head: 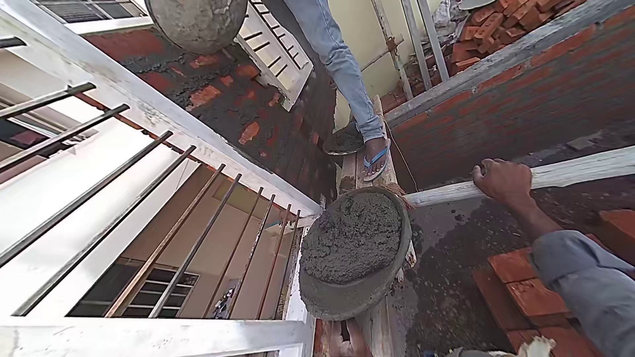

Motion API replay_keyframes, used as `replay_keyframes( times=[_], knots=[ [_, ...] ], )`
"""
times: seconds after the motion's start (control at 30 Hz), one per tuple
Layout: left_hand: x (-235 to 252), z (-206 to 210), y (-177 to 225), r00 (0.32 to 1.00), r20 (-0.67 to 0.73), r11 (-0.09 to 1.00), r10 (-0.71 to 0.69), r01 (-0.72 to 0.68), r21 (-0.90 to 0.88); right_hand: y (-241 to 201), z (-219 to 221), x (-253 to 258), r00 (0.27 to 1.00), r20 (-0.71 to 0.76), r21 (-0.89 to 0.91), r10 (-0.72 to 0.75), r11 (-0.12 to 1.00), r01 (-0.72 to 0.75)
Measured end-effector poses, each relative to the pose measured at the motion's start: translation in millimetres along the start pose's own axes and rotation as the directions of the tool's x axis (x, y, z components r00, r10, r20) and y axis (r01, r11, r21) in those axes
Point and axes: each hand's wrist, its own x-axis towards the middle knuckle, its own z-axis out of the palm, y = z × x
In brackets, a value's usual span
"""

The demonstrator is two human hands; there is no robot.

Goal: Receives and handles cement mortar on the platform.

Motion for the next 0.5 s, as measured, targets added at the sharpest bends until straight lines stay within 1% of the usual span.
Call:
replay_keyframes(
  times=[0.03,0.07,0.1,0.13,0.17,0.2,0.23,0.27,0.3,0.33,0.37,0.4,0.43,0.47,0.5],
  knots=[
    [0,0,1,1.0,0.001,1.0,0.001,-0.001,0.006,8,25,5,0.968,-0.241,-0.025,-0.072,0.997,0.068],
    [0,-1,3,1.0,0.006,1.0,-0.001,0.001,0.012,20,64,22,0.745,-0.646,-0.068,-0.167,0.984,0.162],
    [0,-1,6,1.0,0.01,1.0,-0.003,0.003,0.017,10,24,5,0.969,-0.232,-0.024,-0.08,0.997,0.076],
    [1,-2,8,1.0,0.012,1.0,-0.005,0.005,0.022,3,1,4,1.0,0.021,-0.001,-0.01,1.0,0.01],
    [1,-2,9,1.0,0.014,1.0,-0.006,0.005,0.025,2,-5,8,0.99,0.138,0.011,0.026,1.0,-0.028],
    [0,-2,8,1.0,0.015,1.0,-0.006,0.005,0.027,7,4,16,0.99,0.139,0.016,0.03,0.999,-0.033],
    [0,-2,8,1.0,0.013,1.0,-0.006,0.005,0.027,17,30,27,1.0,0.023,0.013,0.003,1.0,-0.003],
    [0,-2,6,1.0,0.013,1.0,-0.004,0.004,0.026,32,71,44,0.964,-0.259,-0.008,-0.059,0.998,0.059],
    [0,-2,6,1.0,0.013,1.0,-0.002,0.002,0.023,39,94,55,0.907,-0.411,-0.026,-0.09,0.996,0.087],
    [0,-2,6,1.0,0.015,1.0,-0.002,0.002,0.02,39,93,53,0.905,-0.414,-0.033,-0.096,0.995,0.091],
    [0,-2,6,1.0,0.016,1.0,-0.002,0.002,0.015,31,70,41,0.96,-0.269,-0.027,-0.073,0.997,0.068],
    [0,-2,6,1.0,0.012,1.0,-0.002,0.002,0.011,16,29,23,1.0,-0.003,-0.002,-0.011,1.0,0.011],
    [0,-1,6,1.0,0.008,1.0,-0.003,0.003,0.009,4,2,11,0.993,0.113,0.01,0.026,1.0,-0.028],
    [0,-1,6,1.0,0.005,1.0,0.001,-0.001,0.006,-2,-10,4,0.988,0.147,0.018,0.041,0.999,-0.044],
    [0,-1,6,1.0,0.002,1.0,0.006,-0.006,0.005,-3,-11,3,0.989,0.139,0.021,0.039,0.999,-0.042]
  ],
)
